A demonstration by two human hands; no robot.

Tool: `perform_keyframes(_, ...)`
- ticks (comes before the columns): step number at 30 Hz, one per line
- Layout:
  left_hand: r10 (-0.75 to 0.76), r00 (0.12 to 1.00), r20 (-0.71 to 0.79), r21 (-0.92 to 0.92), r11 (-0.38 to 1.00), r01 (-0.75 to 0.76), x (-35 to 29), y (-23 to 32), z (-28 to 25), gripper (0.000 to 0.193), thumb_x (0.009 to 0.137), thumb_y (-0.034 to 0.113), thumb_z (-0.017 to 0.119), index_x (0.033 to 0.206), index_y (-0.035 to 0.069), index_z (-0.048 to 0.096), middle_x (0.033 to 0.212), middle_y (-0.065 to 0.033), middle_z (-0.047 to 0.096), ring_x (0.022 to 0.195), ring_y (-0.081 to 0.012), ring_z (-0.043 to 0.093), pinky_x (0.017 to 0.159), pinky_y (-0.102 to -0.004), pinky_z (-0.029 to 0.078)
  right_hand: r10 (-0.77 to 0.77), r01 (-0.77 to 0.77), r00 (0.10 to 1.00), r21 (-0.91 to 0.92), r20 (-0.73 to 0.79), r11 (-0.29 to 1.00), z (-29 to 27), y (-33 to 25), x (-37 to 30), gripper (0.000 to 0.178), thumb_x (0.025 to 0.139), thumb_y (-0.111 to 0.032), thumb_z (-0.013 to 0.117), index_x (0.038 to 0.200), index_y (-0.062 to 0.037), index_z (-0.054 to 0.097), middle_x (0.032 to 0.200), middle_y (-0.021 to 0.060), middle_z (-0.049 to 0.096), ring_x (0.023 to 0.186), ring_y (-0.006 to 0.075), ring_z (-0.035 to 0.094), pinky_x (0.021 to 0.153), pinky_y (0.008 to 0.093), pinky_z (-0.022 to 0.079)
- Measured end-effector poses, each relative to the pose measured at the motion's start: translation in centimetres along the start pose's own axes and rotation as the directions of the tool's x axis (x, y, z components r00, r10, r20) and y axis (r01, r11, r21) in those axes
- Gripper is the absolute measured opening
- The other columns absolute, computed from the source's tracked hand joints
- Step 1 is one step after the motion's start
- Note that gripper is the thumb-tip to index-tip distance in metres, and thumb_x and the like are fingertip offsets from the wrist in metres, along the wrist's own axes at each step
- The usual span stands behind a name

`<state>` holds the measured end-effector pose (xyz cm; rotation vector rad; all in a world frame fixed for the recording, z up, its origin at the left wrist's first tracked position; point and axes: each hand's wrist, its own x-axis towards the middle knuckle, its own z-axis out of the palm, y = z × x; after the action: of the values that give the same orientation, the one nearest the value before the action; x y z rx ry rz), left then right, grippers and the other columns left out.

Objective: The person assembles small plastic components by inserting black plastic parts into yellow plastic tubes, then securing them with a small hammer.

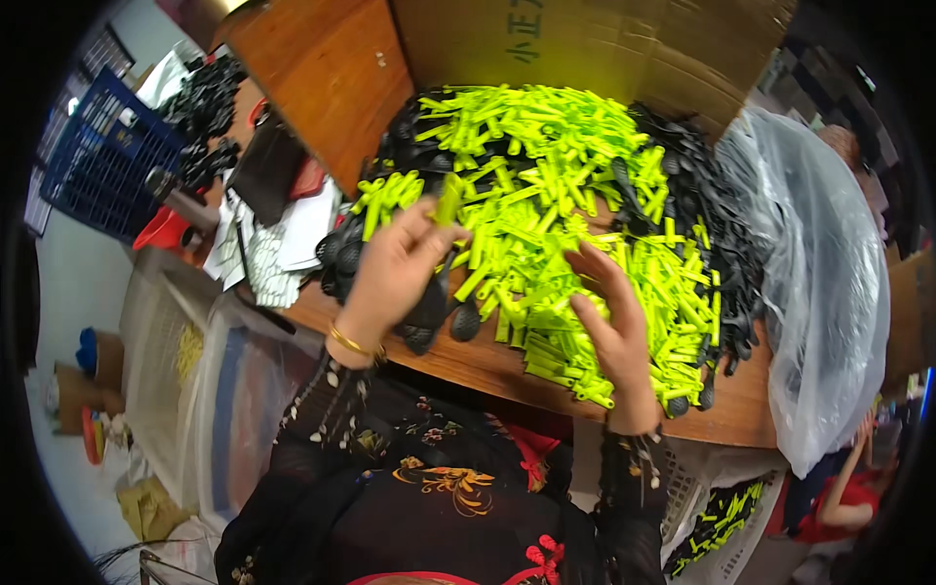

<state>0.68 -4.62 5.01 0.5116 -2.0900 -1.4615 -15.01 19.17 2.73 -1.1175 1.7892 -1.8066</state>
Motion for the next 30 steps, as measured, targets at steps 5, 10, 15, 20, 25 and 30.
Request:
perform_keyframes(5, -0.007, 0.945, -0.328, 0.27, 0.957, 0.101, 4.4, -5.9, -9.0, 0.05, 0.095, 0.025, 0.073, 0.137, 0.003, 0.06, 0.102, -0.0151, 0.079, 0.094, -0.0238, 0.076, 0.083, -0.0342, 0.055, 0.043, -0.079, 0.991, -0.302, -0.124, 0.95, -5.6, 1.9, -4.7, 0.028, 0.101, -0.003, 0.064, 0.127, 0.0011, 0.07, 0.124, 0.0108, 0.073, 0.117, 0.0207, 0.067, 0.102, 0.0337, 0.05)
perform_keyframes(10, 0.018, 0.907, -0.421, 0.501, 0.838, 0.215, 5.3, -10.5, -10.6, 0.06, 0.098, 0.037, 0.067, 0.147, 0.005, 0.051, 0.113, -0.0202, 0.075, 0.108, -0.0391, 0.07, 0.092, -0.0452, 0.053, 0.042, -0.148, 0.959, -0.367, -0.28, 0.918, -9.7, 2.7, -7.6, 0.021, 0.104, -0.005, 0.063, 0.123, 0.0022, 0.071, 0.118, 0.0092, 0.075, 0.11, 0.0167, 0.067, 0.097, 0.0303, 0.05)
perform_keyframes(15, 0.225, 0.923, -0.312, 0.606, 0.795, 0.01, 4.0, -10.5, -8.3, 0.066, 0.102, 0.032, 0.064, 0.154, -0.001, 0.042, 0.153, -0.0262, 0.051, 0.142, -0.0427, 0.047, 0.118, -0.0508, 0.035, -0.133, -0.158, 0.963, -0.893, -0.234, 0.421, -12.9, 3.7, -8.7, 0.034, 0.093, -0.006, 0.072, 0.126, -0.0051, 0.07, 0.126, 0.0122, 0.07, 0.121, 0.0349, 0.059, 0.105, 0.0432, 0.046)
perform_keyframes(20, 0.298, 0.954, 0.028, 0.458, 0.845, -0.277, 0.0, -1.8, -0.9, 0.043, 0.102, 0.022, 0.064, 0.142, 0.008, 0.059, 0.15, -0.0192, 0.056, 0.147, -0.0446, 0.042, 0.123, -0.0592, 0.024, -0.238, -0.114, 0.945, -0.91, -0.222, 0.398, -13.0, 5.0, -8.8, 0.015, 0.087, -0.007, 0.077, 0.101, -0.0046, 0.075, 0.11, 0.012, 0.073, 0.108, 0.0335, 0.065, 0.095, 0.0427, 0.049)
perform_keyframes(25, 0.213, 0.881, 0.422, 0.097, 0.956, -0.277, -4.6, -0.5, 6.8, 0.034, 0.102, 0.016, 0.066, 0.135, 0.007, 0.066, 0.138, -0.0157, 0.068, 0.143, -0.0372, 0.053, 0.125, -0.051, 0.027, -0.305, -0.097, 0.922, -0.905, -0.238, 0.413, -12.7, 6.4, -6.9, 0.01, 0.085, -0.006, 0.077, 0.094, -0.0066, 0.072, 0.101, 0.0096, 0.073, 0.1, 0.0324, 0.067, 0.089, 0.0426, 0.05)
perform_keyframes(30, 0.178, 0.818, 0.547, -0.061, 0.983, -0.173, -7.8, -0.6, 12.3, 0.03, 0.102, 0.016, 0.067, 0.129, 0.003, 0.068, 0.128, -0.0197, 0.071, 0.125, -0.0365, 0.066, 0.108, -0.041, 0.049, -0.249, -0.097, 0.945, -0.911, -0.21, 0.401, -13.5, 5.2, -7.9, 0.034, 0.087, -0.009, 0.076, 0.12, -0.0114, 0.072, 0.115, 0.0085, 0.074, 0.11, 0.0312, 0.065, 0.094, 0.0443, 0.049)
